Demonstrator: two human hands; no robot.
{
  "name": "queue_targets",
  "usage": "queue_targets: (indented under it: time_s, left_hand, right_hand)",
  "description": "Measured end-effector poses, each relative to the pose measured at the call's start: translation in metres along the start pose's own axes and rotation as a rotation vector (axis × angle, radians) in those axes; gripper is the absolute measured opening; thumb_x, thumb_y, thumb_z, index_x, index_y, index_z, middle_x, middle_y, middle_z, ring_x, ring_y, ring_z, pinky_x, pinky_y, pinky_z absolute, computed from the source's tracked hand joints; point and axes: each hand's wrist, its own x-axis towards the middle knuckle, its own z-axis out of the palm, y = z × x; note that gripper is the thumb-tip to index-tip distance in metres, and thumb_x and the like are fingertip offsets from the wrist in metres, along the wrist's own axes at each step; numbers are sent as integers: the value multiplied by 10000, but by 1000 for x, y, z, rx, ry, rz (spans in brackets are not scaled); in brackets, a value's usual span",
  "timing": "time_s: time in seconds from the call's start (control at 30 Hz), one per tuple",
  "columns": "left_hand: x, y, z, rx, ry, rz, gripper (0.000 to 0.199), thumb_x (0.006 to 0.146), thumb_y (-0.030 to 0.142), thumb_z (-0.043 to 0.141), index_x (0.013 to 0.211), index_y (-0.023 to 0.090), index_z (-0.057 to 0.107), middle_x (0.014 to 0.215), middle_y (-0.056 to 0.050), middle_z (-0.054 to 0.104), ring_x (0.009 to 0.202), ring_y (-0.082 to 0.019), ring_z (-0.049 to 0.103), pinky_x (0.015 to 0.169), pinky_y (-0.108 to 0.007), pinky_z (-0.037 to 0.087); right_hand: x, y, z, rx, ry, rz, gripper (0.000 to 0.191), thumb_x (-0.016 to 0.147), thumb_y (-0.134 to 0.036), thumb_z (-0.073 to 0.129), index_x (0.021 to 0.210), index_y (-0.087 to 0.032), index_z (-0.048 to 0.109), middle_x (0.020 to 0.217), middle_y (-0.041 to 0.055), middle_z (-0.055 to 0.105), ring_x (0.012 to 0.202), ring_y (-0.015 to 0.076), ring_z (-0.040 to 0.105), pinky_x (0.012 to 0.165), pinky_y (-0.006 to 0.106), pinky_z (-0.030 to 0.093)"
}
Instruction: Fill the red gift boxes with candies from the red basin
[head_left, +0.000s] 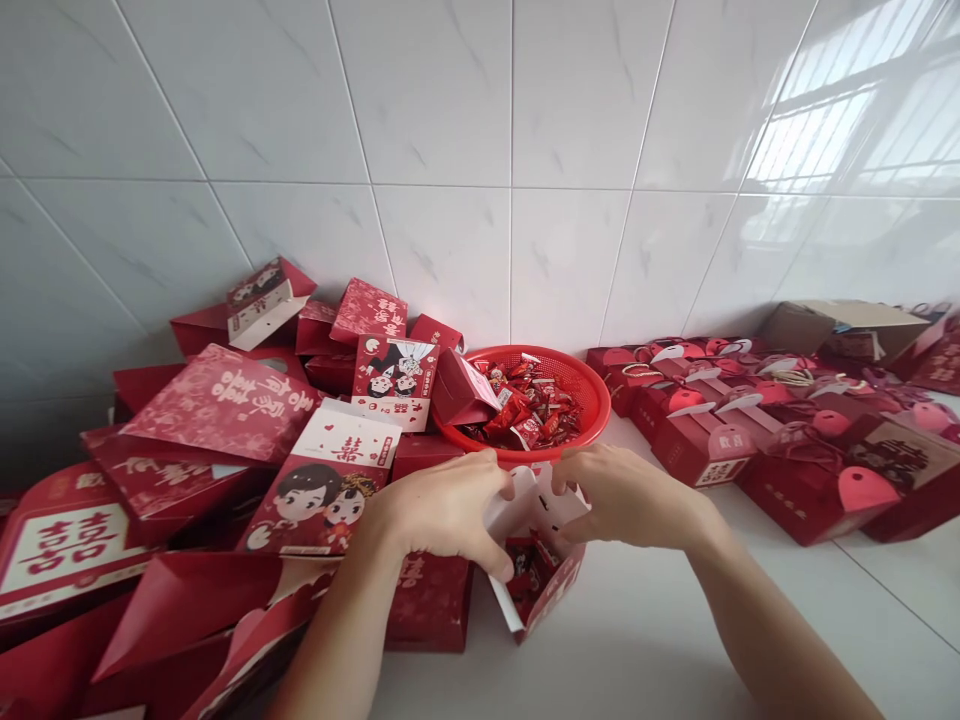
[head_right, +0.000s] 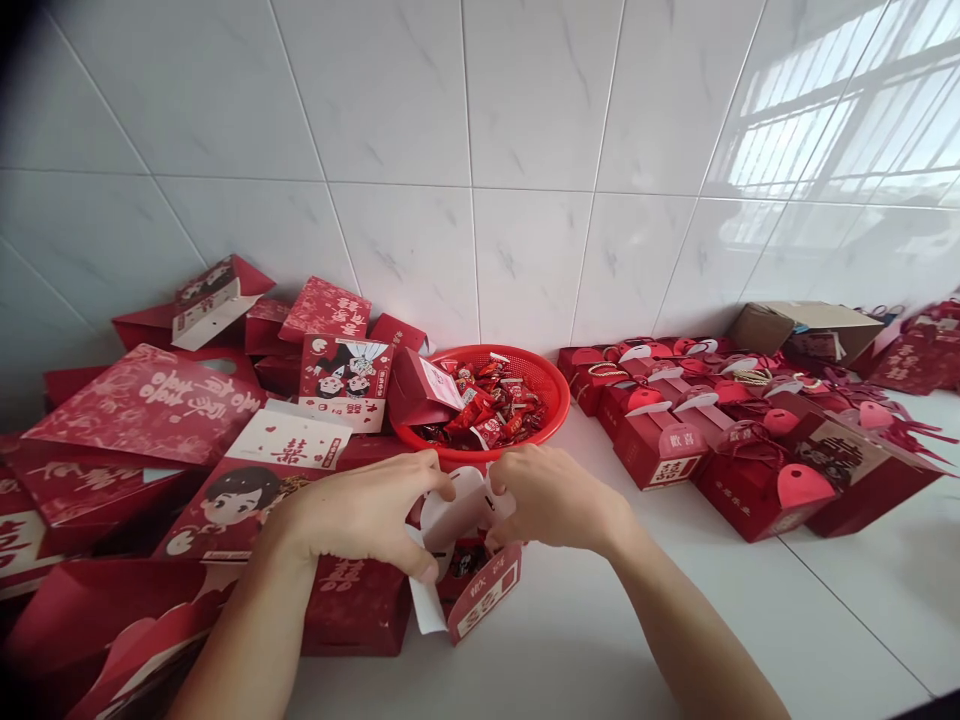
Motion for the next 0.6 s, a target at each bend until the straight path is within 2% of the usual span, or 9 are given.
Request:
queue_targets:
  time_s: [0.1,0.2,0.3,0.37,0.47,0.53,0.6]
  left_hand:
    - [2,-2,1,-38,36,-1,387,636,526,767,885,236,708,881,-8,657,825,-234,622,631,-275,419]
    - [3,-6,-1,-70,60,12,388,693,576,715,869,230,722,825,-11,666,803,-231,627,634,-275,416]
    - [3,-8,-4,-63,23,55,482,647,650,742,890,234,727,874,-15,685,867,-243,637,669,-267,428]
    - [3,-9,-5,-40,-3,55,501,620,636,773,928,244,718,970,-22,694,953,-260,634,707,-264,441]
    - [7,-7,-2,-28,17,-17,475,665,506,779,1056,260,670,1137,-41,669,1085,-280,611,771,-275,455]
    - [12,-4,2,-26,40,-50,497,694,411,766,1144,267,609,1188,-55,647,1114,-282,606,772,-281,458]
    - [16,-1,6,-11,50,-66,538,700,358,761,1185,260,550,1146,-68,650,1057,-286,630,715,-282,457]
  right_hand:
    - [-1,-8,0,-12,-38,-85,217,740,-363,787,888,-221,715,874,50,702,806,228,619,636,289,381]
    - [-3,-12,-2,79,-120,-263,269,794,-275,754,1059,-267,705,980,19,716,875,214,637,685,276,399]
    - [-2,-10,-3,189,-194,-375,342,847,-349,733,1175,-282,665,1032,11,710,881,195,640,693,269,403]
    - [0,-5,-3,225,-239,-375,375,845,-470,733,1156,-271,665,932,-5,700,785,170,620,653,265,389]
    - [5,1,-2,190,-261,-344,436,801,-588,743,1060,-242,680,805,-24,653,694,146,561,613,264,361]
    - [8,4,-1,149,-252,-328,438,796,-591,746,1008,-213,682,824,-5,649,713,148,551,609,263,361]
    - [10,6,1,129,-234,-303,413,816,-568,734,974,-191,679,874,23,659,748,156,558,604,261,372]
